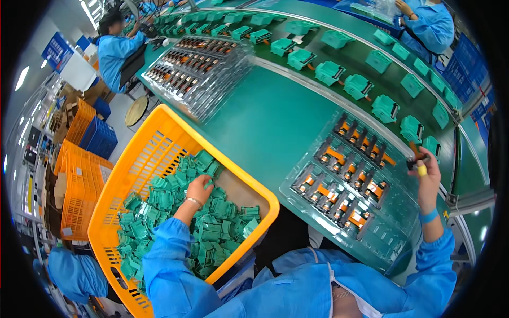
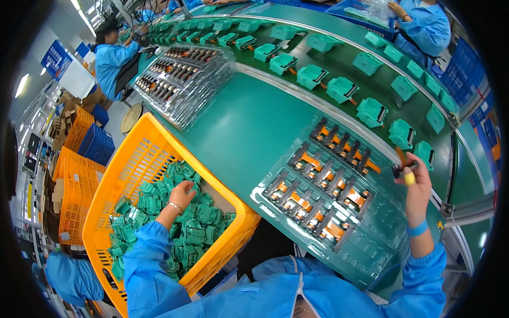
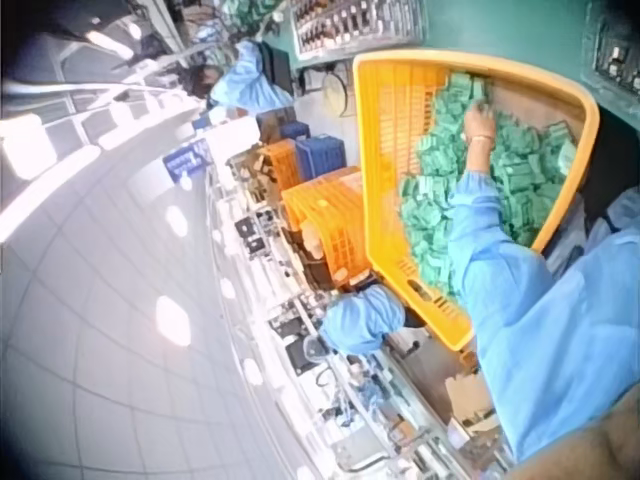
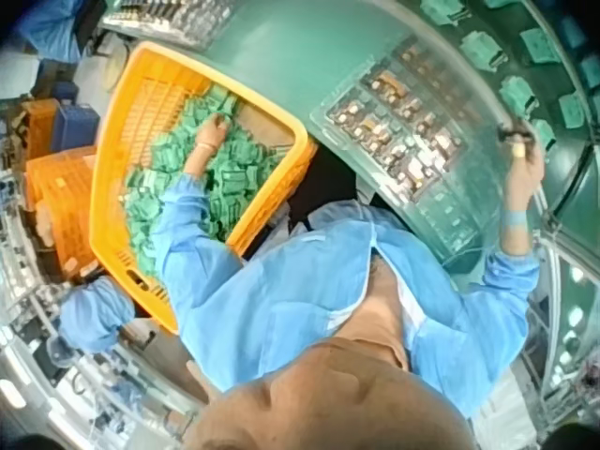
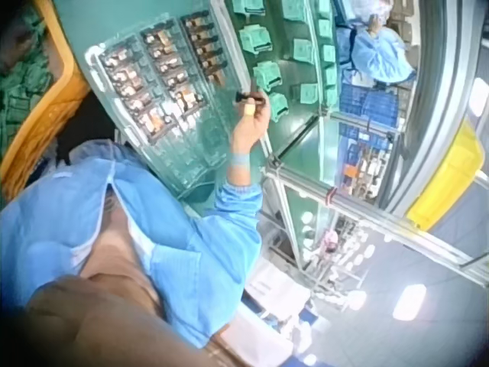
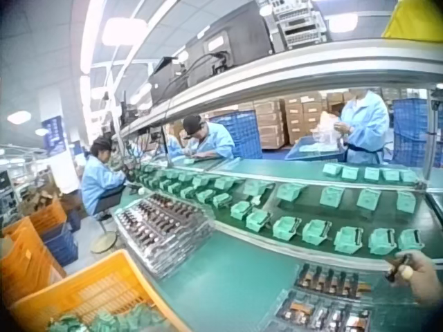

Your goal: The person assembles electronic components into green plastic housings by hand, taking circuit boards from a yellow bin and inserting them into the housings.

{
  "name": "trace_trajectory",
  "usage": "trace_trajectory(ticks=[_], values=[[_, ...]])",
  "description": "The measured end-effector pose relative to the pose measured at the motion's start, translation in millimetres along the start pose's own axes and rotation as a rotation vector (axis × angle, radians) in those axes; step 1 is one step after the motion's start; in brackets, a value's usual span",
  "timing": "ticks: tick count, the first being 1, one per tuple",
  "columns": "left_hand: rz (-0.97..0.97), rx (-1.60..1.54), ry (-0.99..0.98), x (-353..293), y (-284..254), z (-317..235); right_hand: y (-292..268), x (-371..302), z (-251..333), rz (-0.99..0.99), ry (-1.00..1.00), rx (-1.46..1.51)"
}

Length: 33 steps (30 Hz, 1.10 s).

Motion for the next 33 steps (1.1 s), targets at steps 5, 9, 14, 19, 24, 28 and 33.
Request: trace_trajectory(ticks=[5, 9, 14, 19, 24, 28, 33], values=[[-0.145, 0.169, -0.01, 47.1, 28.8, 15.9, 16.8, -28.7, 12.9, -0.081, 0.201, 0.189], [-0.272, 0.485, -0.13, 79.0, 48.3, 2.5, 17.3, -54.0, 24.0, -0.142, 0.228, 0.177], [-0.465, 0.3, -0.242, 125.3, 36.8, 40.0, 22.2, -67.1, 30.5, -0.156, 0.246, 0.177], [-0.107, 0.307, -0.325, 137.8, 20.3, 25.6, 23.9, -73.5, 32.4, -0.162, 0.276, 0.151], [-0.284, 0.29, -0.435, 134.9, 27.8, 118.5, 27.2, -71.5, 35.4, -0.118, 0.288, 0.198], [-0.315, 0.488, -0.093, 108.6, 2.1, 47.3, 16.5, -75.3, 31.0, -0.174, 0.337, 0.217], [-0.414, -0.328, -0.439, 28.3, -79.5, 10.9, 24.8, -75.2, 34.7, -0.152, 0.388, 0.429]])
Point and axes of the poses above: each hand's wrist, its own x-axis towards the middle knuckle, its own y-axis out of the palm, z = x × y, the point moved 2 cm from there along x, towards the middle knuckle, and after that the axes turned 4 degrees about x, right-handed, at the moved point
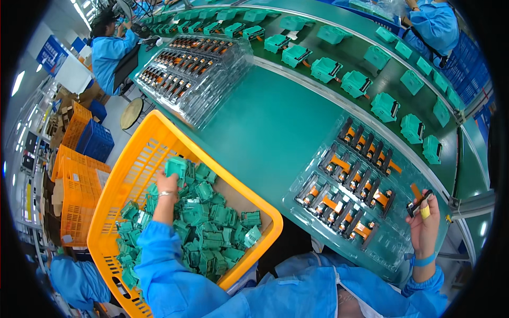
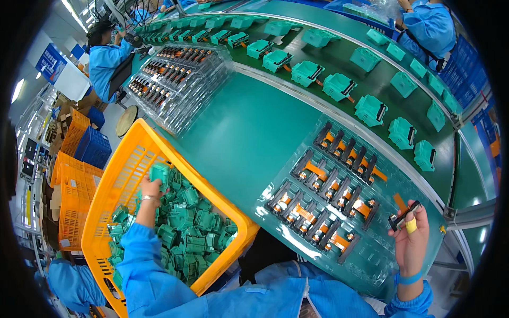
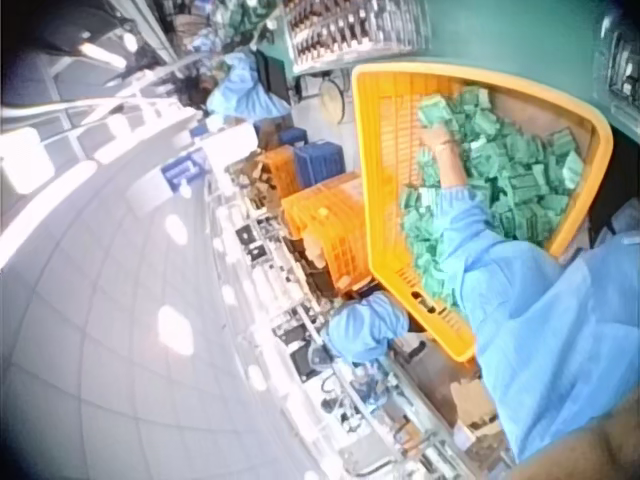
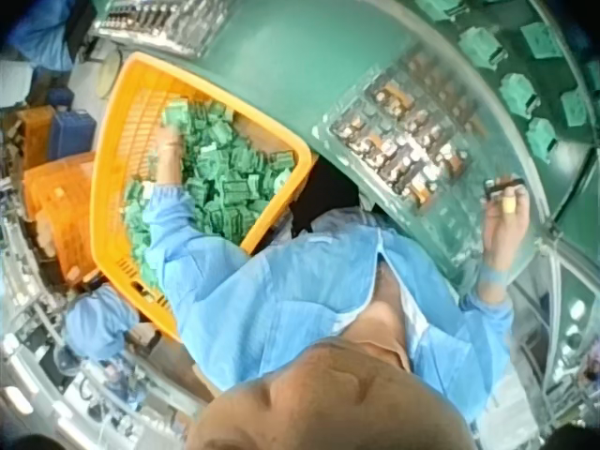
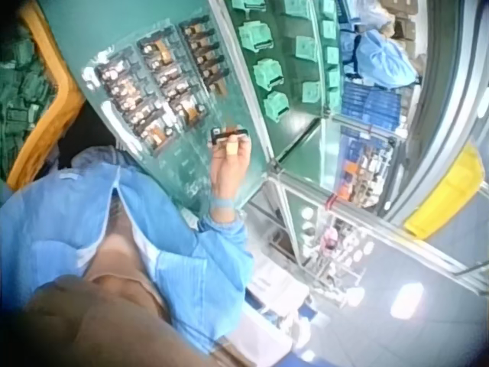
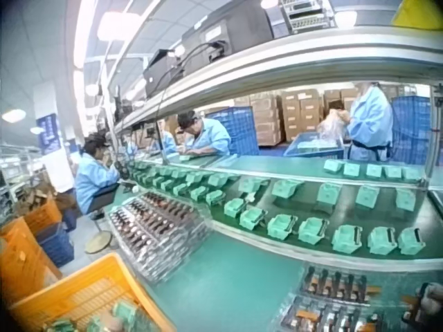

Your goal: The person assembles electronic components into green plastic housings by hand, taking circuit boards from a yellow bin and inserting them into the housings.

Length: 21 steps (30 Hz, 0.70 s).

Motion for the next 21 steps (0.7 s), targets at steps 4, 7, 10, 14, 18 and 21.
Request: trace_trajectory(ticks=[4, 7, 10, 14, 18, 21], values=[[0.462, -0.833, -0.253, -68.8, -44.1, -52.7, 9.8, -3.9, 2.4, 0.051, 0.078, 0.071], [0.688, -1.018, -0.269, -141.4, -44.6, -122.7, 16.3, -4.2, 6.1, 0.1, 0.15, 0.151], [0.994, -1.03, -0.265, -195.4, -23.4, -165.2, 27.3, -9.4, 11.8, 0.167, 0.175, 0.149], [1.298, -0.978, -0.342, -247.4, 5.2, -212.1, 19.2, -15.1, 11.2, 0.39, 0.193, 0.203], [1.409, -0.88, -0.278, -280.6, 31.8, -235.8, 16.5, -25.6, 22.6, 0.346, 0.07, 0.099], [1.294, -0.856, -0.187, -297.2, 52.8, -236.8, 20.3, -34.9, 31.9, 0.396, -0.032, 0.099]])
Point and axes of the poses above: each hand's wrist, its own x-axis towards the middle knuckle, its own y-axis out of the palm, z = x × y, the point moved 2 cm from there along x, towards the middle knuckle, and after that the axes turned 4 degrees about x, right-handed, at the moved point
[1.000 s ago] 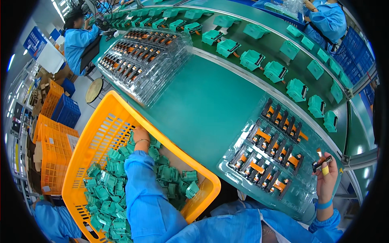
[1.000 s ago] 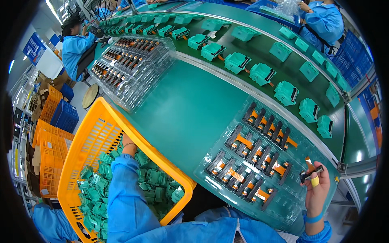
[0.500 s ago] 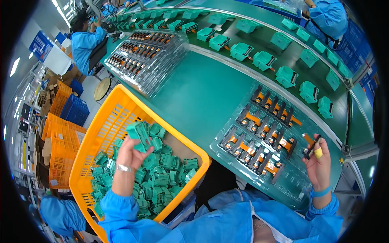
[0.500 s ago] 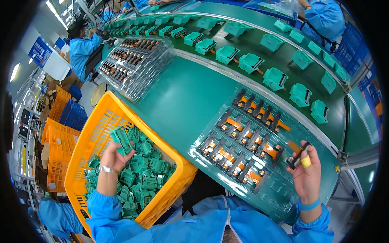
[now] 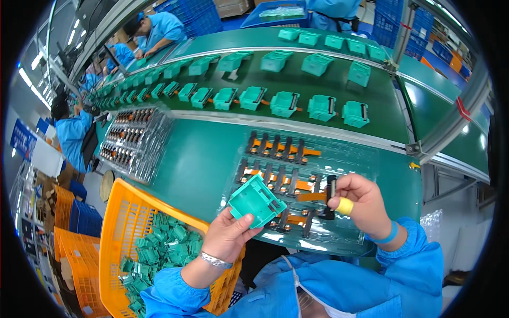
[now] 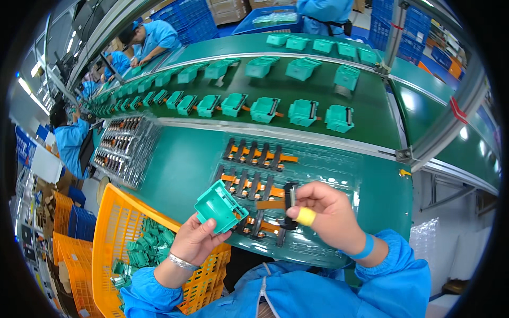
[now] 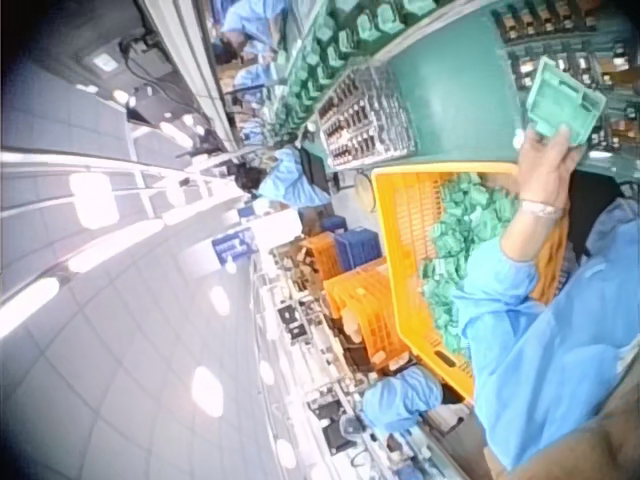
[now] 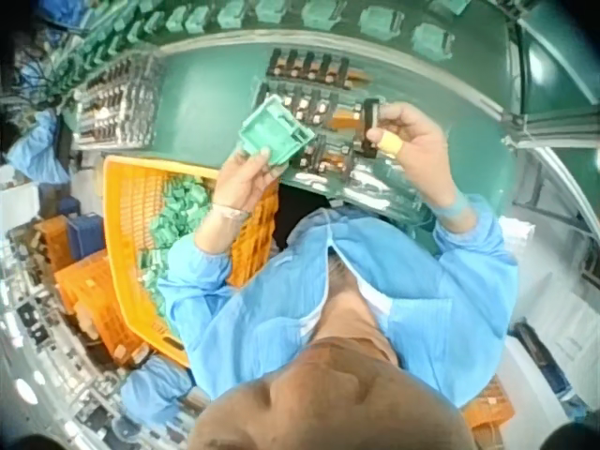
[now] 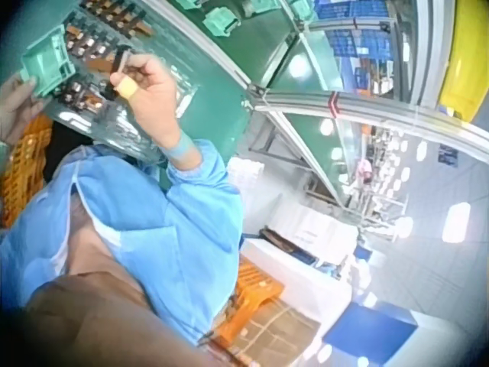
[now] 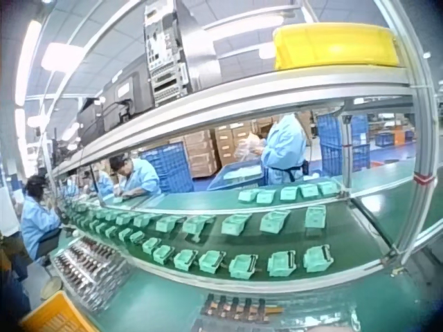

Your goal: The person assembles electronic components into green plastic housings by hand, taking circuit boards from a yellow bin and inserting them into the housings.

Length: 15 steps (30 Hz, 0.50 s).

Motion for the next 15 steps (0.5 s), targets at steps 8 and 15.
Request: trace_trajectory(ticks=[8, 15], values=[[0.026, 0.205, 0.147, 16.4, 39.6, 20.5, 5.7, -2.7, 11.8, 0.075, -0.26, -0.542], [0.166, 0.248, 0.232, 11.2, 50.1, 34.9, -2.8, -0.2, 0.8, 0.057, -0.29, -0.692]])
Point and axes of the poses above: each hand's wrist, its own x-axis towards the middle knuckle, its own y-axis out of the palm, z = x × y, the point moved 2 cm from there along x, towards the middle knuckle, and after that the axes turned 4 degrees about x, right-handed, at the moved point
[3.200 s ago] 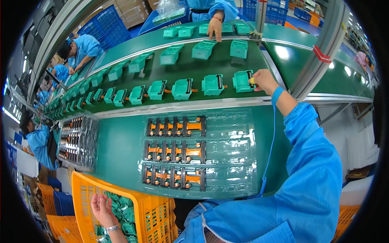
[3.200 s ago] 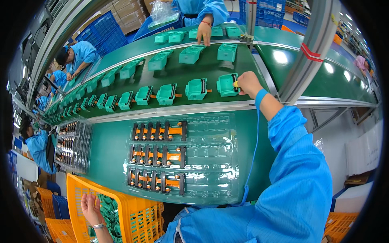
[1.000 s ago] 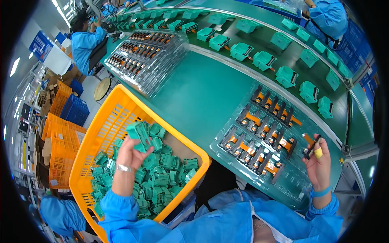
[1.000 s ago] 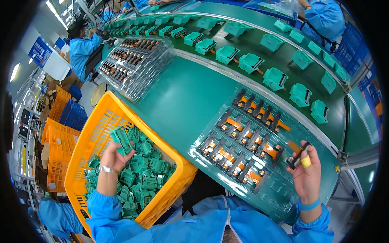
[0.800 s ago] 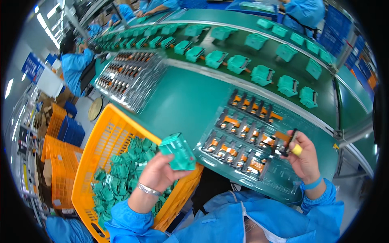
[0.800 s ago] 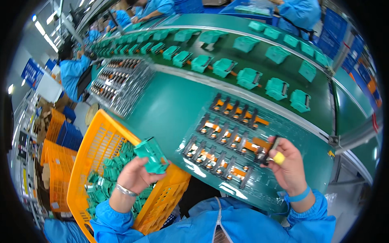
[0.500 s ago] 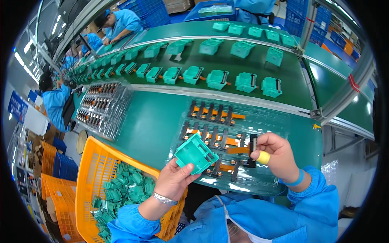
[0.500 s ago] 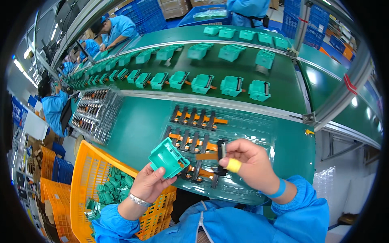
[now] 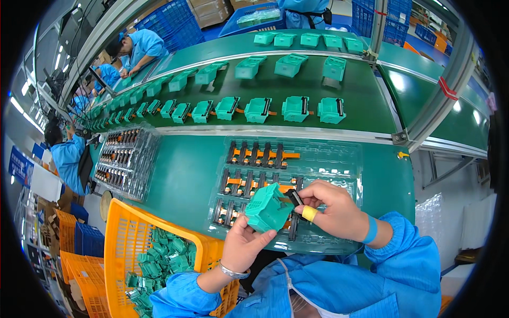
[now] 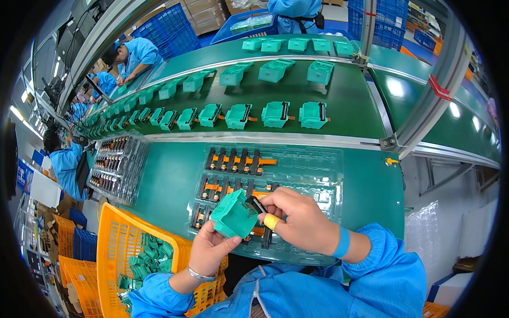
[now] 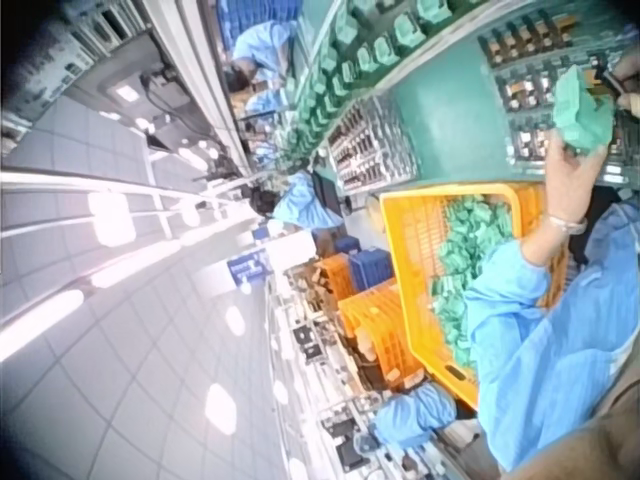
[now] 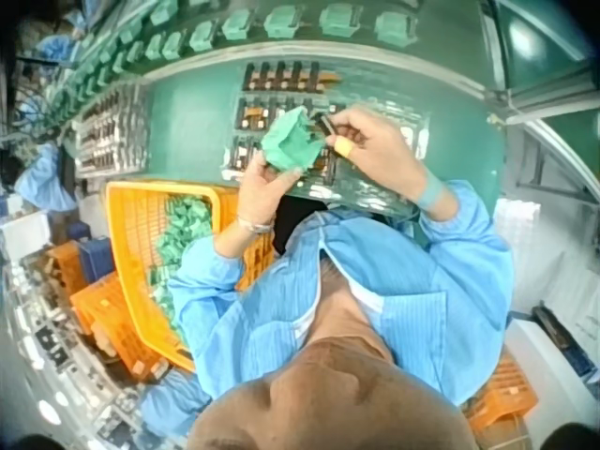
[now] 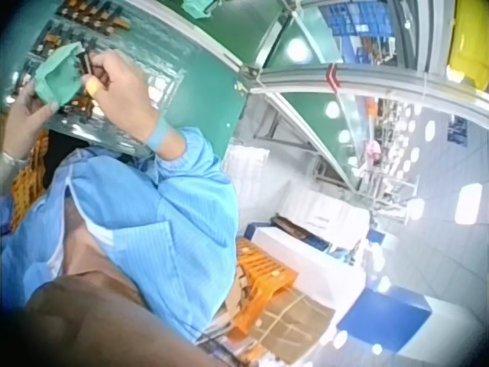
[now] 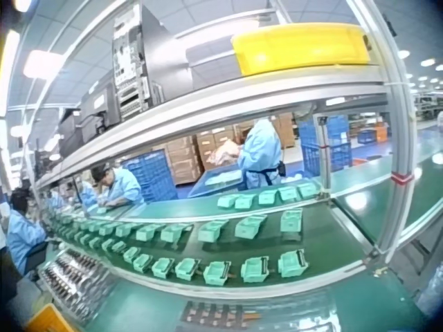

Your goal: The person assembles electronic components into green plastic housings by hand, taking circuit boards from a yellow bin and inserting them into the housings.

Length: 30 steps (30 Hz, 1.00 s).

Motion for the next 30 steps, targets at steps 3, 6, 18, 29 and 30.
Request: trace_trajectory(ticks=[3, 6, 18, 29, 30], values=[[0.021, 0.021, -0.004, -0.4, 2.4, 2.6, 0.0, 0.1, -2.1, -0.003, -0.012, -0.039], [0.04, 0.1, 0.008, -0.3, 2.4, 5.3, -1.2, 1.1, -5.8, 0.016, 0.027, -0.072], [0.039, -0.041, -0.038, -3.2, 2.8, 7.6, -1.8, -3.9, -43.2, 0.145, 0.347, 0.51], [0.158, 0.212, 0.127, -4.9, 18.4, 3.7, -6.9, -12.2, -37.9, 0.219, 0.375, 0.372], [0.159, 0.215, 0.126, -5.3, 20.1, 2.1, -7.5, -12.3, -35.9, 0.217, 0.374, 0.374]])
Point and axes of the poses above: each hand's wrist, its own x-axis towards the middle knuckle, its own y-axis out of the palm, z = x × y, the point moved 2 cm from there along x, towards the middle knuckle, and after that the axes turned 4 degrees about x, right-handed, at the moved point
